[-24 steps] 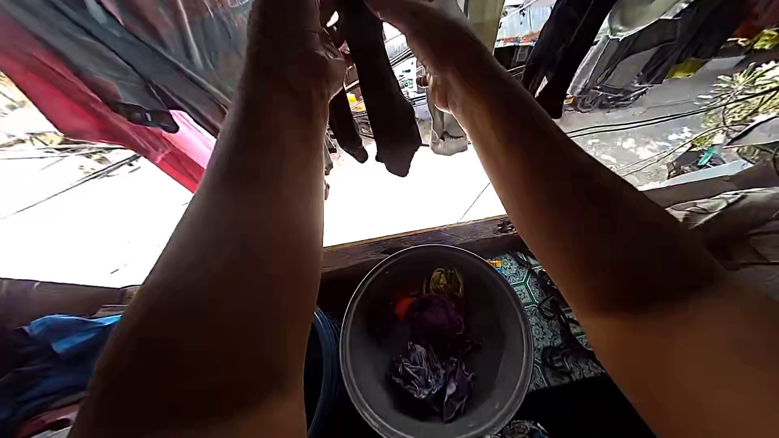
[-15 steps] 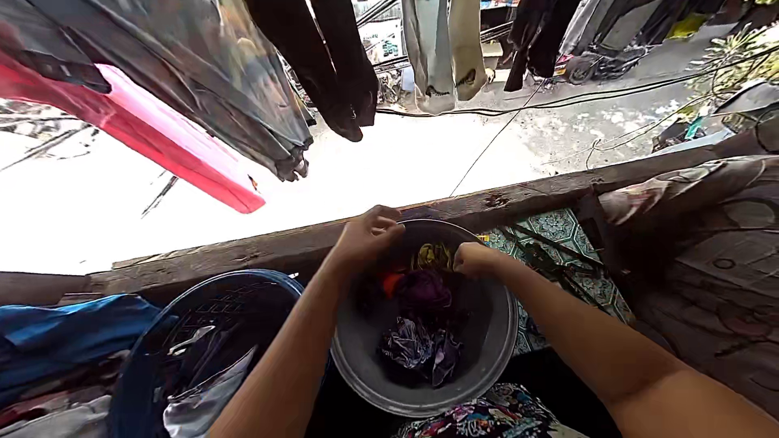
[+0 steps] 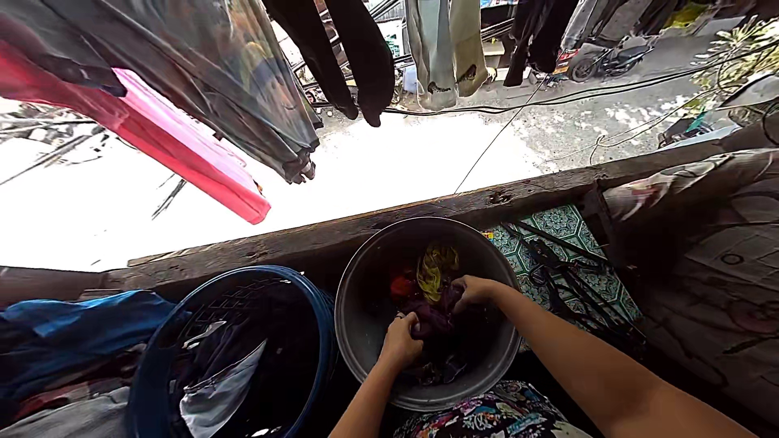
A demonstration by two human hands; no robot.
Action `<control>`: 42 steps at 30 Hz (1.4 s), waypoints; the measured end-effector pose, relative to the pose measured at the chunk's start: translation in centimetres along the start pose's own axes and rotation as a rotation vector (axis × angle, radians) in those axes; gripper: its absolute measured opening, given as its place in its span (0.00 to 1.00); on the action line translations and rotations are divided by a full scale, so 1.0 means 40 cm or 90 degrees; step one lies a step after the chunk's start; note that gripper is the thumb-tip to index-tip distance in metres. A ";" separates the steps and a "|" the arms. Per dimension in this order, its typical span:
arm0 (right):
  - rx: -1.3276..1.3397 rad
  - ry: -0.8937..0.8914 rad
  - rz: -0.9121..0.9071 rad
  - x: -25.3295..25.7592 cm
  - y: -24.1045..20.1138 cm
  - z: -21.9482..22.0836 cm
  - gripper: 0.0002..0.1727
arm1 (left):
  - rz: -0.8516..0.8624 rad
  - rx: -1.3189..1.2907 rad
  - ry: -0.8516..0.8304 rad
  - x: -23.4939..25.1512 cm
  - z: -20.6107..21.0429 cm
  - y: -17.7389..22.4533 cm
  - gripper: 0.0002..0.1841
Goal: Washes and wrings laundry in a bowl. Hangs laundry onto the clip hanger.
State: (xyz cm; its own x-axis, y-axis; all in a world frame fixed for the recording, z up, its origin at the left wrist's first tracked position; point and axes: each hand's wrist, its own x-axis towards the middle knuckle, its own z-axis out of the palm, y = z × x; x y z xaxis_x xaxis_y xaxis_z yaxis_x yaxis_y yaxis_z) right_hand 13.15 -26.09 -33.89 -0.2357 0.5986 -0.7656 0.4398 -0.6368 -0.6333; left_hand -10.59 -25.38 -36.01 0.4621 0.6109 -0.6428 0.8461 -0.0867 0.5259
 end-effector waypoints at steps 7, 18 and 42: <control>0.106 0.087 -0.189 -0.128 0.025 -0.106 0.28 | -0.037 -0.255 0.253 -0.097 -0.112 -0.069 0.14; 0.111 0.345 -0.354 -0.292 -0.104 -0.115 0.16 | -0.082 -0.252 0.377 -0.080 -0.184 -0.041 0.16; -0.298 -0.072 0.050 0.116 0.048 0.278 0.25 | -0.113 -0.351 0.190 -0.053 -0.168 -0.019 0.06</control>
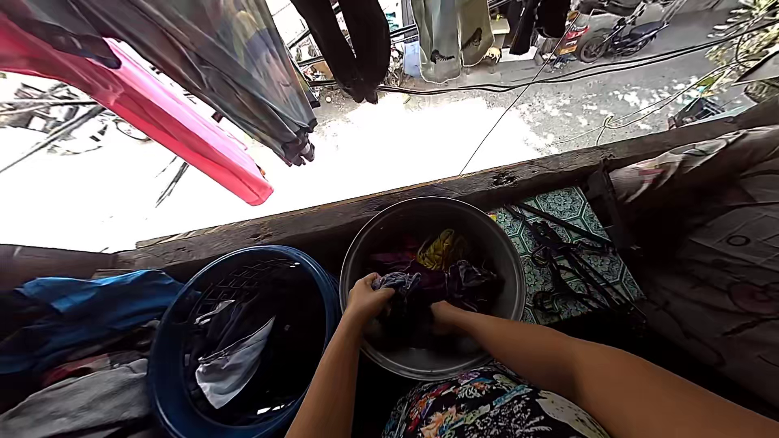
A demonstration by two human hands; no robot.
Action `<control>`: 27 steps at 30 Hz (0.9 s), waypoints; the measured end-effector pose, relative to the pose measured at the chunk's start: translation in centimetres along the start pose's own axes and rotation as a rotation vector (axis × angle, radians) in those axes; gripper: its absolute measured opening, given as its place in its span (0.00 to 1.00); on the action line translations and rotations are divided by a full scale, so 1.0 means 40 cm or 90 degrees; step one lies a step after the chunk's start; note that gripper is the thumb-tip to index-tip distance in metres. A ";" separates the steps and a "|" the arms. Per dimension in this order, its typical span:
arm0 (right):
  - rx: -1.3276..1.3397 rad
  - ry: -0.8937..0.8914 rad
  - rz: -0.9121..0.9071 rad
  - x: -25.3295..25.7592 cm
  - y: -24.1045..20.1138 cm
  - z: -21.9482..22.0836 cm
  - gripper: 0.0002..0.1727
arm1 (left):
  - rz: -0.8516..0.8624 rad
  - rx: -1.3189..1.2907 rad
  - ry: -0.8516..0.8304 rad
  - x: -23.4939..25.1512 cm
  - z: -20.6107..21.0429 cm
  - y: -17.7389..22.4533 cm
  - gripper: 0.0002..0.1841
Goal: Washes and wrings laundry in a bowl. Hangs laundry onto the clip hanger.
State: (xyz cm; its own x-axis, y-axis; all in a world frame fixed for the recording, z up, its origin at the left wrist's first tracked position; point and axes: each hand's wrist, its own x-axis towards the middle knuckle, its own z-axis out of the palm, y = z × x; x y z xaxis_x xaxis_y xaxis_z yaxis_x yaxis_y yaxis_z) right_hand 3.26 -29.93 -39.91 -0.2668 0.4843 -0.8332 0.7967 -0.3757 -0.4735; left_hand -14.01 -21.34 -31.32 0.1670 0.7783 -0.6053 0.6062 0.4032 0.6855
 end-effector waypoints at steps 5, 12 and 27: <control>0.199 -0.068 -0.029 -0.050 0.030 -0.084 0.18 | 0.040 -0.227 0.031 -0.047 -0.059 0.040 0.06; 0.254 0.063 -0.080 -0.221 0.079 -0.269 0.16 | 0.010 -0.290 0.059 -0.052 -0.070 0.048 0.06; 0.334 -0.012 -0.335 -0.448 0.145 -0.343 0.14 | 0.095 0.213 0.003 -0.048 -0.071 0.013 0.12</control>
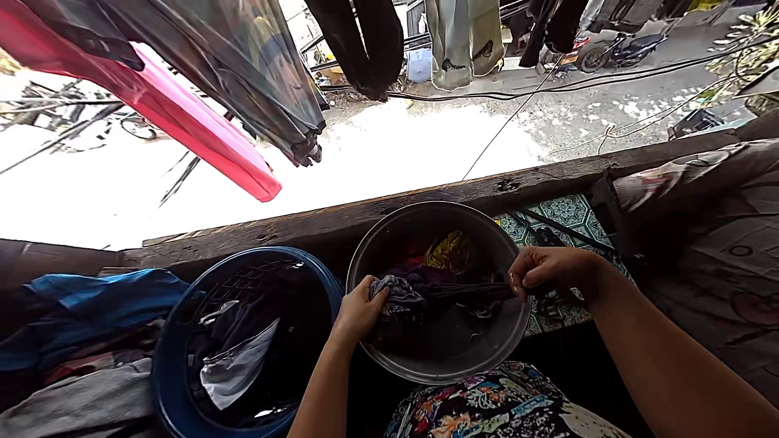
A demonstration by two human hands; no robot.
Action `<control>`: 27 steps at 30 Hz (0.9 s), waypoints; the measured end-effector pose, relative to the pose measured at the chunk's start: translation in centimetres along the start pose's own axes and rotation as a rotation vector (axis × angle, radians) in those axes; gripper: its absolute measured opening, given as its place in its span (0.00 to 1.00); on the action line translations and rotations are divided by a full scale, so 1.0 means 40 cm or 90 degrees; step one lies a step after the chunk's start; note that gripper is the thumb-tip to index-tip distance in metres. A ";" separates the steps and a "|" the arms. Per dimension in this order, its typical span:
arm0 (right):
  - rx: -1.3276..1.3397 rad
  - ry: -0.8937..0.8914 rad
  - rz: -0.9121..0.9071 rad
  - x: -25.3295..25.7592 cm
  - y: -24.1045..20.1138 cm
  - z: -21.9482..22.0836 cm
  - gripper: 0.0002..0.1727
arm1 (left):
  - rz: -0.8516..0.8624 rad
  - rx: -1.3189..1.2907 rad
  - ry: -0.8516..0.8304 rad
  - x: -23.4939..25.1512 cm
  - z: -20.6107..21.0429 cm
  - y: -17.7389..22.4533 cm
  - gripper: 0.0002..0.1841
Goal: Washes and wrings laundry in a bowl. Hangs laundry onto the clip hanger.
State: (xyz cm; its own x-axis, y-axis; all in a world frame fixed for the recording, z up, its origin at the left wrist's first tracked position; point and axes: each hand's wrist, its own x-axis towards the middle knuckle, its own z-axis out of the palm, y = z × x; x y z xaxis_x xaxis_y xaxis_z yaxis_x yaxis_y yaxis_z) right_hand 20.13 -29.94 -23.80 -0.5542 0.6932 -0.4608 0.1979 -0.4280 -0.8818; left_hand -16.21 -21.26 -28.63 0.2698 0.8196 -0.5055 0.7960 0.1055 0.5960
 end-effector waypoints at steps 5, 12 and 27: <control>-0.472 0.024 0.260 0.160 0.002 0.041 0.23 | 0.117 0.147 -0.333 -0.017 0.112 -0.015 0.18; -0.660 0.231 0.169 0.471 0.140 0.113 0.58 | 0.114 0.277 -0.413 -0.072 0.180 0.007 0.18; -0.609 -0.165 0.326 0.273 0.218 0.287 0.19 | 0.228 -0.114 0.193 -0.172 -0.167 0.042 0.10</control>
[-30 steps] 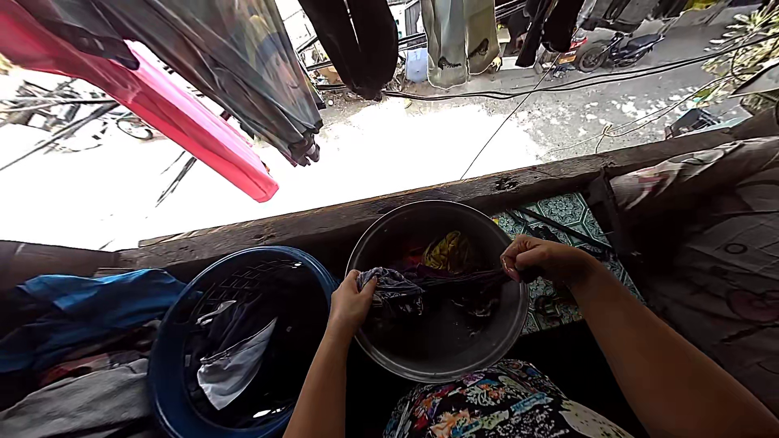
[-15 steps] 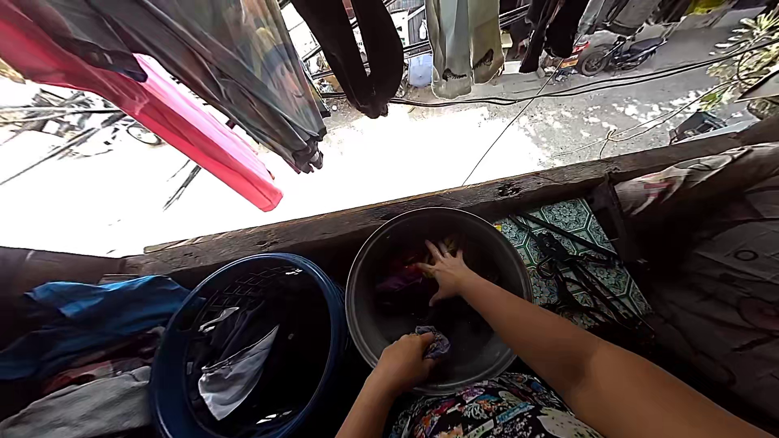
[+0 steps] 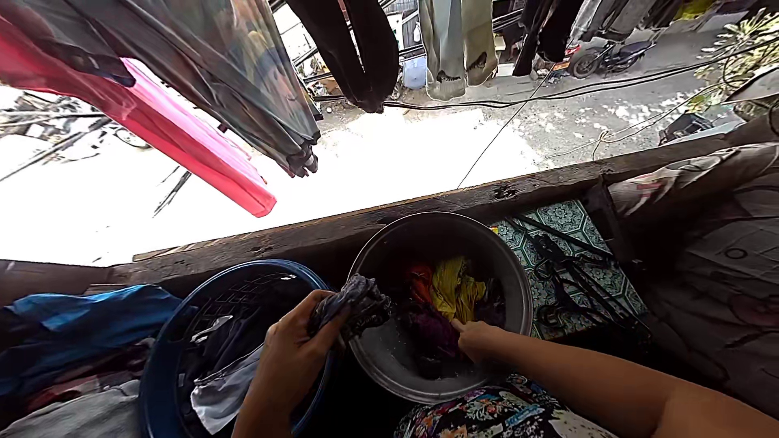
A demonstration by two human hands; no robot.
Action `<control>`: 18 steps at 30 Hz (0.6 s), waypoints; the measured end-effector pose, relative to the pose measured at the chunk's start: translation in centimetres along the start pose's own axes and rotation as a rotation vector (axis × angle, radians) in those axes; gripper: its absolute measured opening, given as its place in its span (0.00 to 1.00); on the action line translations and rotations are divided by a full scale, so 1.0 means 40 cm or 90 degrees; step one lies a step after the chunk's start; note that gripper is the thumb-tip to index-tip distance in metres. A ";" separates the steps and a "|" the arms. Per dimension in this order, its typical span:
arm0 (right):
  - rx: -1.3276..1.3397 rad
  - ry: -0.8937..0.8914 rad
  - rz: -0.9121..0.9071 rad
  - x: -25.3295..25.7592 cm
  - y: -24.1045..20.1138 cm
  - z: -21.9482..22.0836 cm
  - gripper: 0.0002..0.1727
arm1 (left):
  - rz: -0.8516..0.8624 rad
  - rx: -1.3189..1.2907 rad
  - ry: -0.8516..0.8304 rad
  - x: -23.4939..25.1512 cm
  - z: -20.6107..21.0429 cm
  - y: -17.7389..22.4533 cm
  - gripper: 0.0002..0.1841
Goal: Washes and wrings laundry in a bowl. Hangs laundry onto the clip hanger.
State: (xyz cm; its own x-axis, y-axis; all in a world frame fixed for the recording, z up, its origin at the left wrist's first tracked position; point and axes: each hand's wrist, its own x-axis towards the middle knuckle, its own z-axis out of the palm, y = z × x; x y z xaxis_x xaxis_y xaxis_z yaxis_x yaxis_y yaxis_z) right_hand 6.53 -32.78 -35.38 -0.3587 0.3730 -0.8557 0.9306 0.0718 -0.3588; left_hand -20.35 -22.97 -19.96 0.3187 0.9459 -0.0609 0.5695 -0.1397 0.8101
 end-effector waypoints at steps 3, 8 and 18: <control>0.019 -0.038 0.006 0.007 0.014 -0.014 0.25 | -0.002 -0.024 0.058 0.023 -0.007 0.021 0.10; 0.074 0.080 -0.116 -0.006 0.043 -0.139 0.15 | -0.039 -0.162 -0.072 0.047 0.106 0.001 0.07; 0.281 0.332 0.276 -0.004 0.180 -0.233 0.46 | -0.130 0.152 -0.507 0.024 0.393 -0.193 0.18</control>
State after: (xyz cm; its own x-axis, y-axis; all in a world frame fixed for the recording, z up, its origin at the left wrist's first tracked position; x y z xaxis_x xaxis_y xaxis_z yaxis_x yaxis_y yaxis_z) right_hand 13.95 -23.72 -34.35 0.2088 0.6749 -0.7078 0.8257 -0.5095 -0.2422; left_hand -12.53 -25.60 -35.44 0.5792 0.4839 -0.6561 0.7893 -0.1313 0.5999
